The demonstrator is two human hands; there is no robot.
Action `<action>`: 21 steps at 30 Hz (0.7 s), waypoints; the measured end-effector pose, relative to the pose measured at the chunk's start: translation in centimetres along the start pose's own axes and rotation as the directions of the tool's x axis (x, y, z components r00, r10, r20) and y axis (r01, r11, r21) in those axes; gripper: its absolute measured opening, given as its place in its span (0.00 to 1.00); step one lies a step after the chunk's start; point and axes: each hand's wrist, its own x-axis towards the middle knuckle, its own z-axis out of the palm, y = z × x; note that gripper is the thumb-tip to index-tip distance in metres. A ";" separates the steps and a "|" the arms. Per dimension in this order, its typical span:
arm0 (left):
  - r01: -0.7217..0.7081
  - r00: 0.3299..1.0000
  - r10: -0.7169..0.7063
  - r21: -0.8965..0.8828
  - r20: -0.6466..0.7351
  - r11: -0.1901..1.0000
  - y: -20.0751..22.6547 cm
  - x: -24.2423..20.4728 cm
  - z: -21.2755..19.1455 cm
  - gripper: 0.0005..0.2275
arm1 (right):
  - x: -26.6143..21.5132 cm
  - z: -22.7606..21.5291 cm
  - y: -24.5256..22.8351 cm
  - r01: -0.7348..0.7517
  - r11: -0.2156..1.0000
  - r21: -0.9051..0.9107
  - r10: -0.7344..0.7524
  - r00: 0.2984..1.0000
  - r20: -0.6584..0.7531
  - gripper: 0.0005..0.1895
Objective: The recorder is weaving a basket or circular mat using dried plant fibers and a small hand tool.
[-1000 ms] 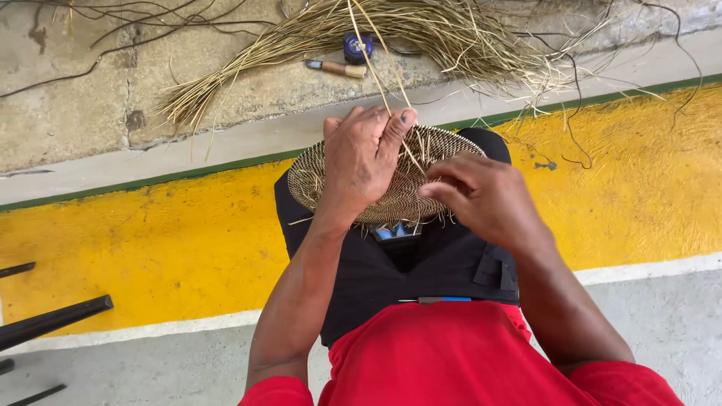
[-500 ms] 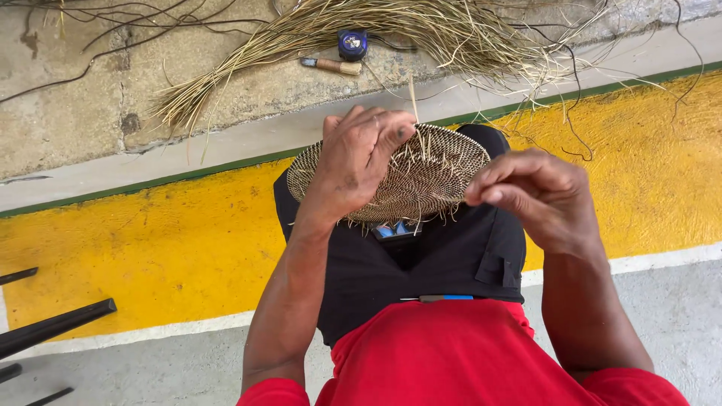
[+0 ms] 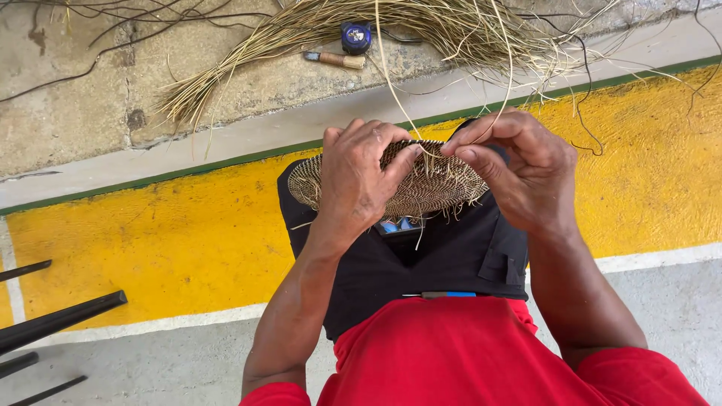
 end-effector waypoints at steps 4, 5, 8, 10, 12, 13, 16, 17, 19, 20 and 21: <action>0.001 1.000 -0.001 0.014 -0.012 1.000 -0.1 -0.2 0.1 0.08 | 0.2 -0.1 0.0 0.008 0.996 -0.087 -0.005 0.999 0.036 0.08; 0.008 1.000 -0.008 0.029 -0.012 1.000 -0.1 -0.3 0.0 0.09 | 0.3 -0.1 -0.1 -0.006 0.994 -0.111 0.011 0.999 0.044 0.07; -0.017 1.000 0.017 0.026 -0.010 1.000 0.0 -0.5 0.1 0.09 | 1.5 0.8 -1.0 0.004 0.995 0.101 -0.005 1.000 0.013 0.11; -0.018 1.000 0.018 0.017 -0.013 1.000 0.0 -0.7 0.1 0.09 | 1.0 0.5 -0.8 -0.010 1.000 0.006 0.010 1.000 0.025 0.09; -0.019 1.000 0.020 0.008 -0.018 1.000 0.1 -0.8 0.2 0.09 | 0.6 0.3 -0.8 -0.022 0.996 -0.089 0.026 0.999 0.035 0.08; -0.017 1.000 0.017 0.015 -0.015 1.000 0.1 -0.7 0.2 0.09 | 0.6 0.3 -0.7 -0.007 0.991 -0.133 0.013 0.999 0.039 0.08; -0.016 1.000 0.017 0.019 -0.015 1.000 0.1 -0.8 0.1 0.09 | 0.7 0.4 0.3 0.048 0.996 -0.072 -0.046 0.999 0.028 0.10; -0.024 1.000 0.024 0.014 -0.012 1.000 0.1 -0.9 0.1 0.09 | 0.6 0.5 0.8 0.089 0.996 0.029 -0.090 0.996 0.002 0.11; -0.023 1.000 0.023 0.009 -0.016 1.000 0.2 -0.9 0.1 0.09 | 0.7 1.0 0.6 0.076 0.995 -0.062 -0.074 0.997 0.031 0.11; -0.021 1.000 0.021 0.005 -0.020 1.000 0.3 -0.9 0.0 0.09 | 0.8 1.2 0.5 0.065 0.987 -0.150 -0.057 0.997 0.060 0.12; -0.021 1.000 0.021 0.005 -0.022 1.000 0.3 -1.0 0.1 0.09 | 0.9 1.3 0.5 0.066 0.986 -0.150 -0.057 0.996 0.061 0.12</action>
